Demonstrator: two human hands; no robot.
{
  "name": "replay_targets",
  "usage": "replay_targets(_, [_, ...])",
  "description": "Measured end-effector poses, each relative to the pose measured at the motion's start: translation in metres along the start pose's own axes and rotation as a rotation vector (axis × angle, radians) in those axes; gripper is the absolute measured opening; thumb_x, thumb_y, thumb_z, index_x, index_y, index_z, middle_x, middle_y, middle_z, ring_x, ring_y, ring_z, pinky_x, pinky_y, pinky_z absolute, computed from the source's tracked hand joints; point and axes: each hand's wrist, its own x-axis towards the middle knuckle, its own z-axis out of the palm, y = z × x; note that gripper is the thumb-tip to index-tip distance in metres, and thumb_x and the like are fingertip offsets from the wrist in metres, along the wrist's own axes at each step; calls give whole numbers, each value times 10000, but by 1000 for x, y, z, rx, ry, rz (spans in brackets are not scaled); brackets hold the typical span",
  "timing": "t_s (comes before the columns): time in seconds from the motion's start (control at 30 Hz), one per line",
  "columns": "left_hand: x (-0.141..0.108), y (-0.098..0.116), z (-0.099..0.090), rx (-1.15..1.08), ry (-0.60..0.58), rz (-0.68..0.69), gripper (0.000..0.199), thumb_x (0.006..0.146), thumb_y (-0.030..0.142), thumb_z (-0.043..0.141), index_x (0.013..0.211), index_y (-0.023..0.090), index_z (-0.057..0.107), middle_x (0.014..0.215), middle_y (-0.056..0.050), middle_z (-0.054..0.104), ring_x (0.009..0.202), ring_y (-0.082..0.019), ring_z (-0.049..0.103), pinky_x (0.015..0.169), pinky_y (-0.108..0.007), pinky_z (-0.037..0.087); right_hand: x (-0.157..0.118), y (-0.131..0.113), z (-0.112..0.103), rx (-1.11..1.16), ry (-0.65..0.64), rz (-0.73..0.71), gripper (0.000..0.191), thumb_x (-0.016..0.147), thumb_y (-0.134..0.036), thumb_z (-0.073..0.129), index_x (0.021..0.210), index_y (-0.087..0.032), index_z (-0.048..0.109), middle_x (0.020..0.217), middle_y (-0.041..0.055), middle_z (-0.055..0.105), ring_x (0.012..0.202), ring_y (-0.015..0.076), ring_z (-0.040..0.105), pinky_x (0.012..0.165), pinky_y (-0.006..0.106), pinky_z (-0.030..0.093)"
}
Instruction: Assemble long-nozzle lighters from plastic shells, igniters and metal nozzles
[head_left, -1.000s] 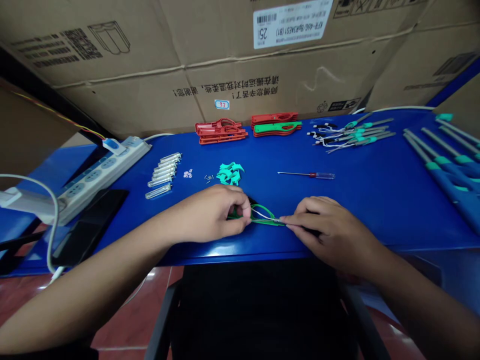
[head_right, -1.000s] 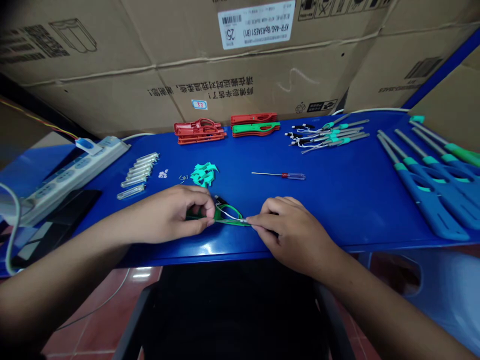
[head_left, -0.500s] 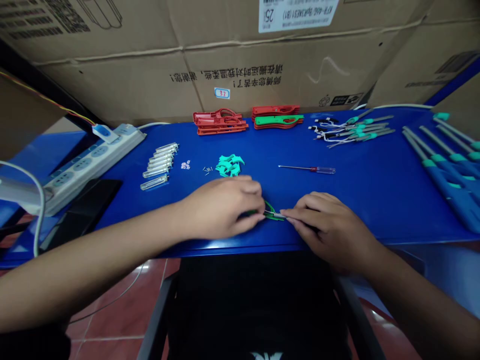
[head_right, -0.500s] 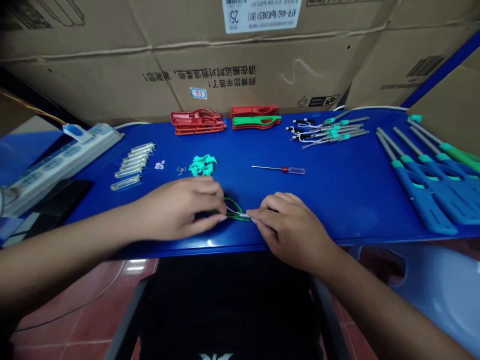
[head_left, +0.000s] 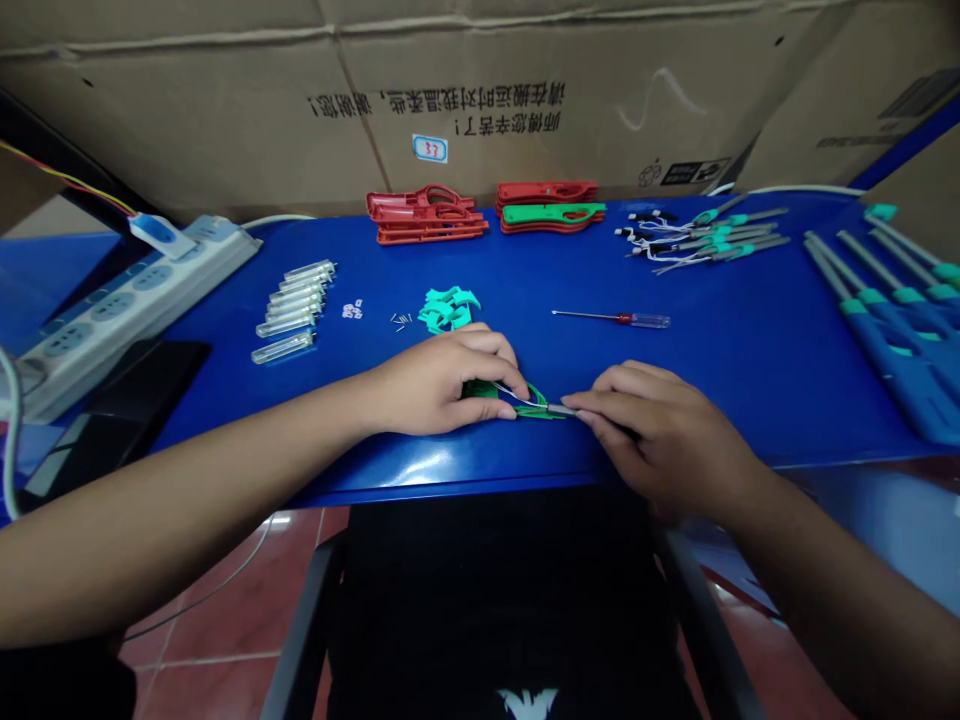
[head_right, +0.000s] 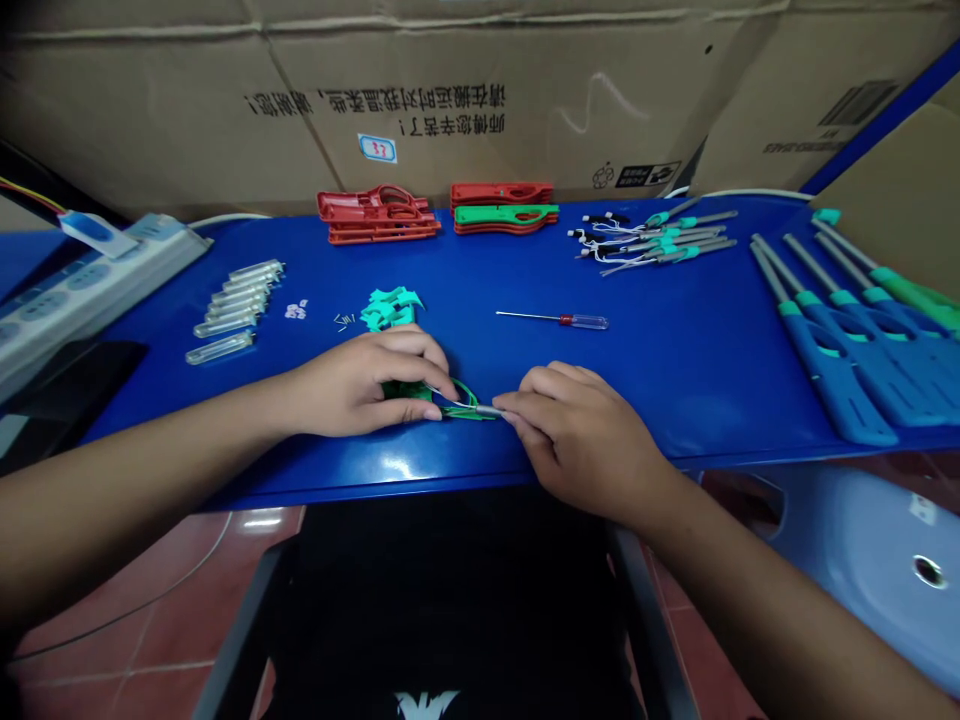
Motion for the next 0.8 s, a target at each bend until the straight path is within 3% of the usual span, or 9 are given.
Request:
replay_targets(0.23, [0, 0, 1, 2, 19, -3, 186, 934, 310, 635, 1072, 221, 724, 1046, -55, 678, 987, -177, 610, 957, -332, 432, 7, 8, -5, 60, -92, -2, 309, 989, -219, 461, 1167, -189, 711, 921, 70, 652, 863, 206, 593, 793, 367, 456])
replay_targets(0.8, [-1, -2, 5, 36, 65, 23, 188, 923, 291, 648, 1078, 217, 724, 1031, -50, 679, 975, -176, 609, 927, -333, 437, 7, 5, -5, 95, 18, 12, 233, 938, -205, 573, 1026, -229, 786, 793, 28, 607, 717, 150, 546, 681, 307, 428])
